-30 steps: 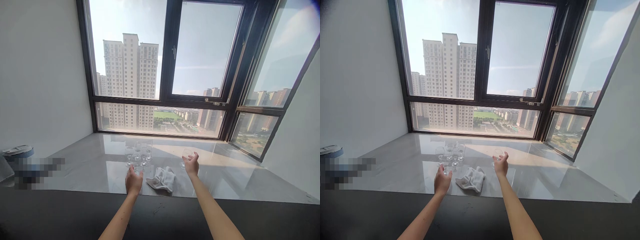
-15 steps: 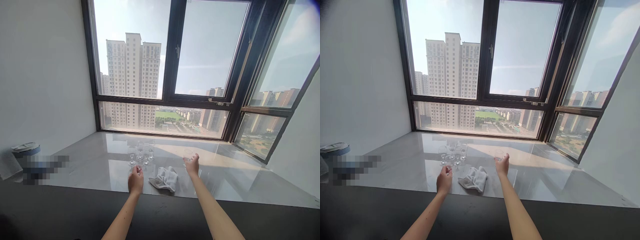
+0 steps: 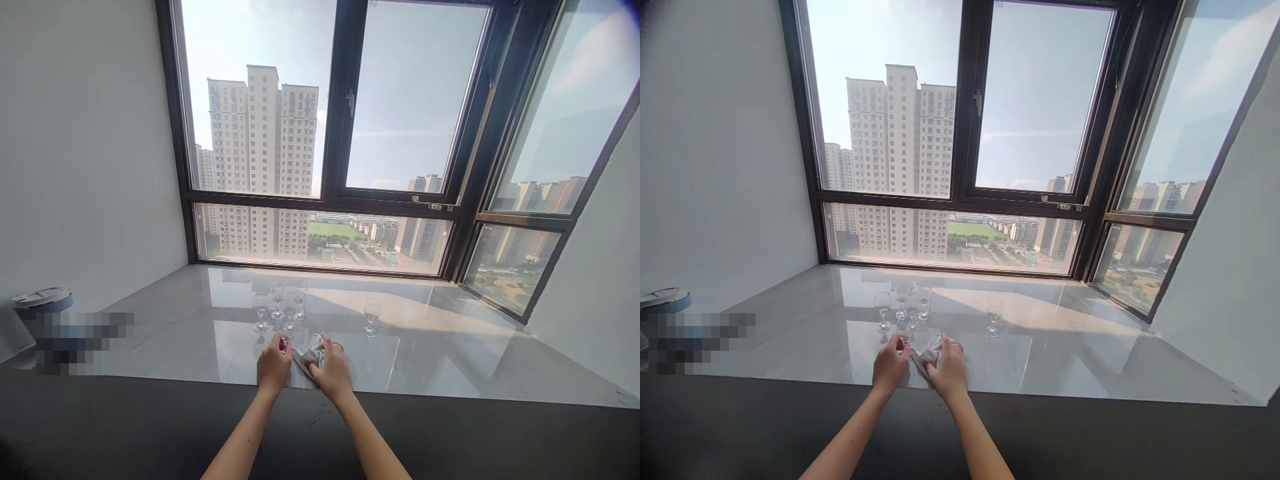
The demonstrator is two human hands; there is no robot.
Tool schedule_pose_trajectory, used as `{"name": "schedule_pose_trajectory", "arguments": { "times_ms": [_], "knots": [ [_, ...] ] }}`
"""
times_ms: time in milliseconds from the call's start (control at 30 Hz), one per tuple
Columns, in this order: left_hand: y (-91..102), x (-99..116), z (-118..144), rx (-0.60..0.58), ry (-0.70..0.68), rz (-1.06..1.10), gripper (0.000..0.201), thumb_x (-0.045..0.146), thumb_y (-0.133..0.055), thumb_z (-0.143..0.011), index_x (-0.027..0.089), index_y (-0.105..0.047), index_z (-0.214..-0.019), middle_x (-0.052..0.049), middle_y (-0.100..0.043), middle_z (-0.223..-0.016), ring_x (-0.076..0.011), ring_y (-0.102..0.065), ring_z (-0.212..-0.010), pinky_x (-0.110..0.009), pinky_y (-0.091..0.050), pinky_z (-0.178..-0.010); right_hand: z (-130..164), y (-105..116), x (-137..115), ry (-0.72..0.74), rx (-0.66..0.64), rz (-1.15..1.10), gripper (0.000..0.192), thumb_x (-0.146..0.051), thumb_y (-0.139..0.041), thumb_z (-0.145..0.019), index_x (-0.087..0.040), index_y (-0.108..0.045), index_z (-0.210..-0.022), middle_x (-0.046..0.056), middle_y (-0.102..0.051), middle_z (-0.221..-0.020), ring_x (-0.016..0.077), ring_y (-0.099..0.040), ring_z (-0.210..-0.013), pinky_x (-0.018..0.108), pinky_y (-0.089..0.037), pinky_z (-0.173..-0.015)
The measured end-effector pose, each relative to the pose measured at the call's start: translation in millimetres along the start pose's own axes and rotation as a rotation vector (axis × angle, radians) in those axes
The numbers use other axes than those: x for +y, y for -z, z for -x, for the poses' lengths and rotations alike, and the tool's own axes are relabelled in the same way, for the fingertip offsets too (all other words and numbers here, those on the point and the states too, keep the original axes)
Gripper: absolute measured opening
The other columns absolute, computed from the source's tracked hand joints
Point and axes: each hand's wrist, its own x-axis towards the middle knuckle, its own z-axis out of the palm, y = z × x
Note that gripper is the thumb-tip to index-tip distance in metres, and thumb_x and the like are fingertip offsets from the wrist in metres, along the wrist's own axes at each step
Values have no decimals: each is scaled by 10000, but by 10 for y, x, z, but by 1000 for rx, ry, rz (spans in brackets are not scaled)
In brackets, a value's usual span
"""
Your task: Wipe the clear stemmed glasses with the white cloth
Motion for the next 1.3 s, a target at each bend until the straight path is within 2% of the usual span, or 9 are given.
{"name": "schedule_pose_trajectory", "arguments": {
  "times_ms": [133,233,467,1300],
  "knots": [
    [19,56,33,-16,-7,-43,142,283,-497,-853,228,-579,-955,-33,-662,-814,-181,-623,-788,-240,-334,-637,-1,-4,5,-24,55,32,498,-191,-542,-785,-218,-443,-1273,65,-618,-997,213,-584,-950,265,-430,-752],
    [26,75,42,-25,-22,-63,145,287,-494,-855,226,-573,-960,-37,-659,-811,-179,-625,-773,-237,-331,-622,7,9,-4,-43,73,49,459,-145,-476,-814,-221,-447,-1266,67,-610,-999,204,-598,-907,254,-426,-714],
    [4,29,52,-30,-89,-88,151,317,-457,-872,224,-550,-945,-34,-644,-778,-162,-611,-693,-225,-310,-570,41,15,-53,-88,113,104,373,-176,-428,-867,-222,-478,-1234,70,-603,-963,197,-604,-829,246,-414,-668],
    [0,39,54,-12,-114,-150,105,304,-456,-864,223,-520,-879,-24,-620,-732,-160,-580,-644,-229,-280,-555,43,5,-60,-108,137,141,366,-194,-449,-851,-217,-483,-1215,68,-599,-938,202,-600,-826,251,-407,-665]
  ]
}}
